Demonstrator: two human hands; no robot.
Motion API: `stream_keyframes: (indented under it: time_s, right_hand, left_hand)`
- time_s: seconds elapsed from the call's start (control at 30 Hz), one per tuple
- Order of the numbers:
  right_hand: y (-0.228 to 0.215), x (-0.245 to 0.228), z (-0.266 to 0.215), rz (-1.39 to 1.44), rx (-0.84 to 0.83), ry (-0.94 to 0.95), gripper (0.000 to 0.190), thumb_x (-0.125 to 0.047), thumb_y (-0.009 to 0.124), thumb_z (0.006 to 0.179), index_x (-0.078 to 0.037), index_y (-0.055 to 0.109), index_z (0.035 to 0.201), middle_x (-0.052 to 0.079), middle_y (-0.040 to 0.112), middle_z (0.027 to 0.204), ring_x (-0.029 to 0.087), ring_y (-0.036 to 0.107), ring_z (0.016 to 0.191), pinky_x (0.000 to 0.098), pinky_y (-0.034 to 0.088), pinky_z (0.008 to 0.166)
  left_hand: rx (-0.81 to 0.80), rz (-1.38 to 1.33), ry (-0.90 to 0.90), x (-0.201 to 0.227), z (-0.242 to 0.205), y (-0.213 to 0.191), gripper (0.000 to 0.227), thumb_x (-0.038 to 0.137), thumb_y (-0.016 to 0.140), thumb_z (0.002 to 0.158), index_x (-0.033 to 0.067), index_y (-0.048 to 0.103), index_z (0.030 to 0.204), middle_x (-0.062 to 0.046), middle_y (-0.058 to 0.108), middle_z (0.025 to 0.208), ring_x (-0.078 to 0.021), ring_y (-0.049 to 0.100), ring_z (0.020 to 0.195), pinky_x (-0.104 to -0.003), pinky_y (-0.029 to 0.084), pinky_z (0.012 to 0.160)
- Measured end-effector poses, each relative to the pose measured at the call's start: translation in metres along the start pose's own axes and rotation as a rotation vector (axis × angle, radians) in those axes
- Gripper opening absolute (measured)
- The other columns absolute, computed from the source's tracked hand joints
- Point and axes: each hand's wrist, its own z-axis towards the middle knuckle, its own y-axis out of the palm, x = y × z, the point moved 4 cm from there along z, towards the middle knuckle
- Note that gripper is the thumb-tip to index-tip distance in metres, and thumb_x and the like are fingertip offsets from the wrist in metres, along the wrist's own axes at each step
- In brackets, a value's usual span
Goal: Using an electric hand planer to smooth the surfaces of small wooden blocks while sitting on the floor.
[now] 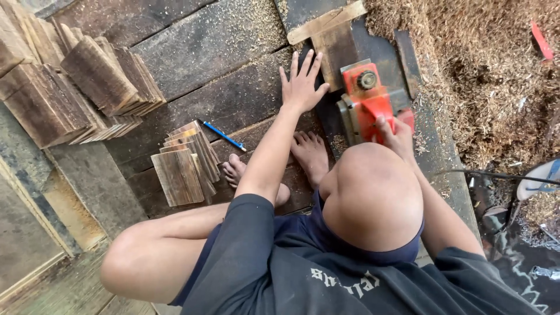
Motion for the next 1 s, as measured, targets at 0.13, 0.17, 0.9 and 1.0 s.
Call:
stream_keyframes:
  time_s: [0.13,0.17,0.9,1.0]
  right_hand:
    - [0.014,-0.036,0.007,0.070,-0.019,-0.018,0.051,-0.060,0.058,0.099,-0.014,0.056,0.078,0.003,0.063,0.061,0.012,0.053,0.048,0.0278,0.041,0.050]
    - [0.019,-0.054,0.006,0.104,-0.035,-0.003,0.052,-0.057,0.056,0.102,-0.012,0.052,0.076,0.005,0.059,0.058,0.015,0.052,0.042,0.0284,0.039,0.039]
    - [0.060,-0.208,0.083,0.136,-0.012,-0.101,0.059,-0.062,0.054,0.096,-0.008,0.067,0.076,0.001,0.057,0.050,0.011,0.052,0.031,0.0249,0.039,0.023]
    - [0.041,-0.158,0.051,0.114,-0.011,-0.055,0.056,-0.057,0.052,0.100,-0.005,0.073,0.098,0.001,0.055,0.049,0.011,0.048,0.031,0.0254,0.035,0.024]
  left_hand:
    - [0.107,-0.122,-0.014,-0.011,-0.004,0.029,0.074,0.053,0.048,0.105,0.0275,0.012,0.165,0.002,0.010,0.172,-0.0366,0.003,0.157,-0.065,0.012,0.122]
    - [0.101,-0.140,-0.030,-0.010,-0.010,0.034,0.071,0.051,0.047,0.106,0.0269,0.015,0.164,0.001,0.008,0.172,-0.0353,0.004,0.158,-0.062,0.010,0.124]
    - [0.251,-0.211,-0.094,-0.001,-0.013,0.065,0.064,0.058,0.042,0.103,0.0352,0.027,0.161,0.004,0.017,0.171,-0.0285,0.017,0.158,-0.061,0.009,0.124]
    - [0.276,-0.198,-0.094,-0.003,-0.014,0.065,0.064,0.059,0.046,0.102,0.0374,0.028,0.160,0.006,0.019,0.170,-0.0269,0.021,0.157,-0.060,0.013,0.123]
